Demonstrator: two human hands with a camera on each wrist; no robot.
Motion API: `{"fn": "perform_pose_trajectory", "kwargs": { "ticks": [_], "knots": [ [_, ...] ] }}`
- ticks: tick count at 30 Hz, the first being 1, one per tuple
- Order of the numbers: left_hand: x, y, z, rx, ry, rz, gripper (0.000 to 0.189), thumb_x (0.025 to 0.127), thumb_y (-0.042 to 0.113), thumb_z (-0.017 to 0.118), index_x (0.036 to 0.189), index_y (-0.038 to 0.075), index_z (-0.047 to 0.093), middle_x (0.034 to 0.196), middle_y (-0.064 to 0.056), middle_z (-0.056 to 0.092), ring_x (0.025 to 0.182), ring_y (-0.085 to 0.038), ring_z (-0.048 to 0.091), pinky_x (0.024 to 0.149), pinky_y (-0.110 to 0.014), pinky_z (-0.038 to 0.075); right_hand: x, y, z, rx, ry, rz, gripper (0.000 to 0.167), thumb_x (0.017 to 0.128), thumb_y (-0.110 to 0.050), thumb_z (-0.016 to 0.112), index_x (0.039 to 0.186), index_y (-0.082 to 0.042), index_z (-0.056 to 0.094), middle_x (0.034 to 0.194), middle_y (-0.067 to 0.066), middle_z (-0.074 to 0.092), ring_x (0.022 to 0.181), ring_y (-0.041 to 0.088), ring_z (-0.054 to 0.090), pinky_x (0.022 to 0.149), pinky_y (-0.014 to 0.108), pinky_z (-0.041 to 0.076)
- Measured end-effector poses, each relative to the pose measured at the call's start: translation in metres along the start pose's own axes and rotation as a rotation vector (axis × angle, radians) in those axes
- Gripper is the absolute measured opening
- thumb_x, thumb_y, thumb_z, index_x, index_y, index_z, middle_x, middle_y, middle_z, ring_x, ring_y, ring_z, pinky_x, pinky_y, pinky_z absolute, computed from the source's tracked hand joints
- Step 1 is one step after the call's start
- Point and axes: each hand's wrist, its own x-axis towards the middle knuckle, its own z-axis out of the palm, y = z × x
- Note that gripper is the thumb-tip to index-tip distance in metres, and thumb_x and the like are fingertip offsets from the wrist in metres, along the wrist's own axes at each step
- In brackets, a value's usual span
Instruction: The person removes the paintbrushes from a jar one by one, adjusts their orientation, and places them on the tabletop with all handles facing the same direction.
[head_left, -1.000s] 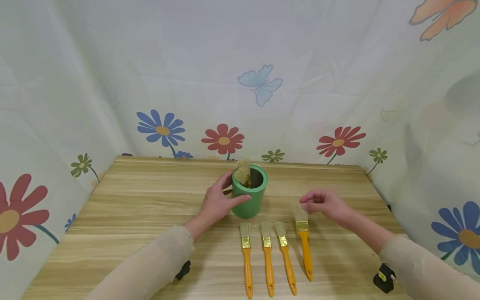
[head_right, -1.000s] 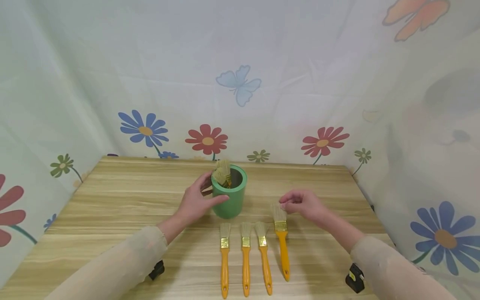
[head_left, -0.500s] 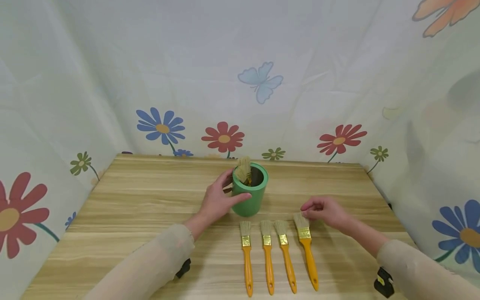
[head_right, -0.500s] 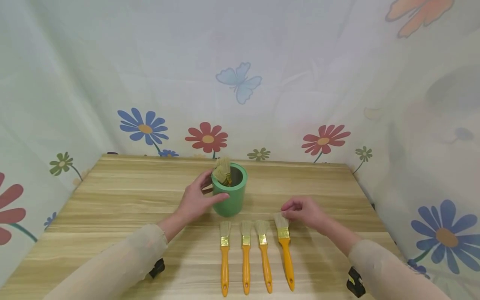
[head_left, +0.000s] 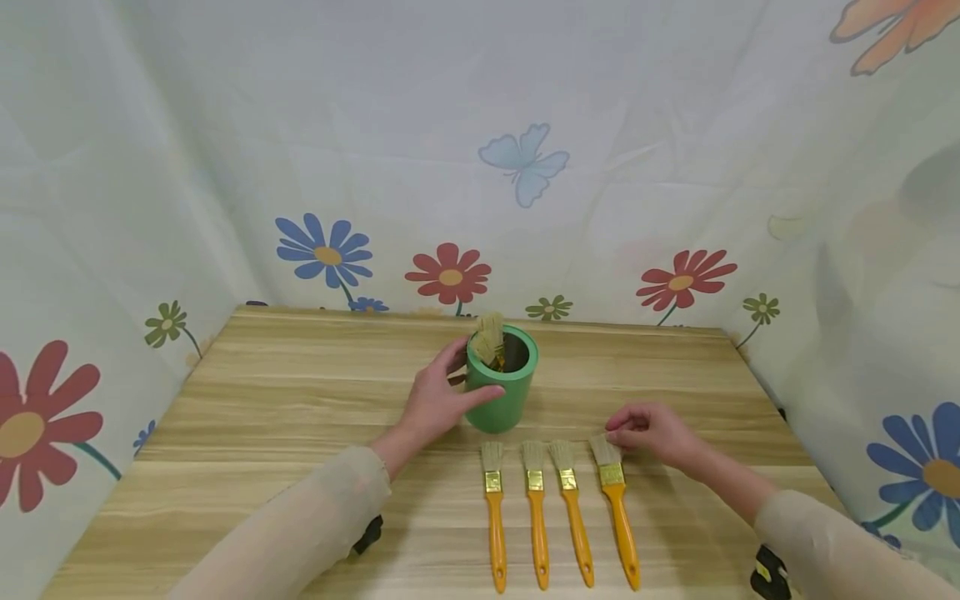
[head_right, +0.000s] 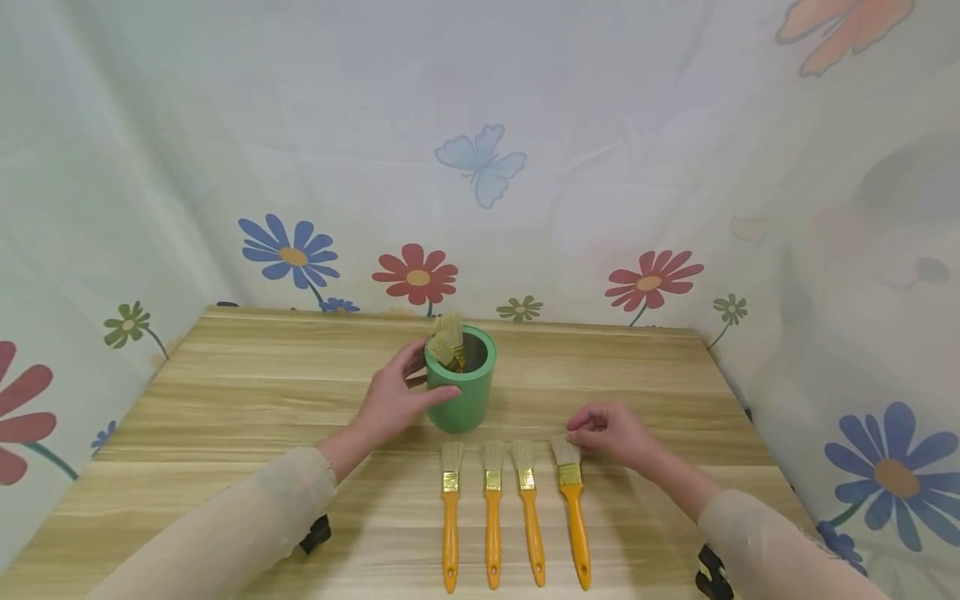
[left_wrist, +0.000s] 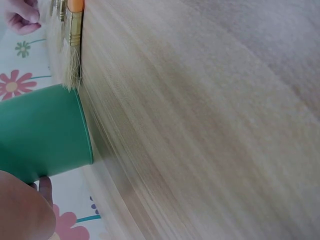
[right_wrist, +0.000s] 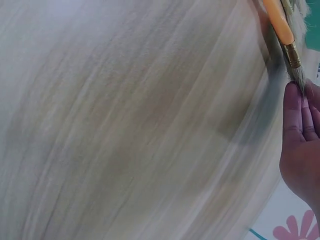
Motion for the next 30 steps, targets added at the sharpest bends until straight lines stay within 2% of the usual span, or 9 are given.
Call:
{"fn": "perform_pose_trajectory", "kwargs": {
  "ticks": [5,13,21,30],
  "knots": [
    [0.001,0.001,0.000,-0.007,-0.005,0.003,0.086,0.082,0.040,0.095,0.155,0.030,0.051,0.149,0.004,0.062,0.139,-0.020,0.058,0.115,-0.045,0.052,0.000,0.005,-0.001,-0.064,0.008,-0.053,0.017,0.097,-0.004,0.077,0.107,0.009,0.073,0.093,0.013,0.077,0.079,0.010,0.070,0.071,0.023,0.062],
    [0.001,0.001,0.000,-0.008,-0.006,0.004,0.085,0.083,0.040,0.095,0.155,0.030,0.051,0.148,0.005,0.061,0.139,-0.020,0.058,0.115,-0.044,0.053,0.001,0.012,-0.006,-0.240,0.030,-0.159,0.011,0.092,-0.006,0.083,0.098,0.001,0.076,0.088,0.003,0.077,0.077,0.004,0.067,0.068,0.021,0.059],
    [0.000,0.000,0.000,0.000,0.002,-0.001,0.086,0.082,0.041,0.095,0.156,0.031,0.051,0.148,0.006,0.062,0.138,-0.019,0.058,0.114,-0.044,0.053,0.003,0.003,-0.009,-0.285,0.081,-0.135,0.013,0.095,-0.012,0.081,0.102,-0.001,0.077,0.091,0.001,0.077,0.079,0.007,0.067,0.070,0.023,0.058],
    [-0.001,0.002,0.000,0.000,-0.005,-0.010,0.087,0.082,0.040,0.095,0.156,0.031,0.050,0.150,0.005,0.061,0.140,-0.020,0.057,0.115,-0.046,0.052,0.010,-0.019,-0.014,-0.253,0.123,-0.129,0.016,0.099,-0.016,0.079,0.107,-0.002,0.077,0.093,0.003,0.077,0.081,0.016,0.069,0.070,0.025,0.061]
  ]
}}
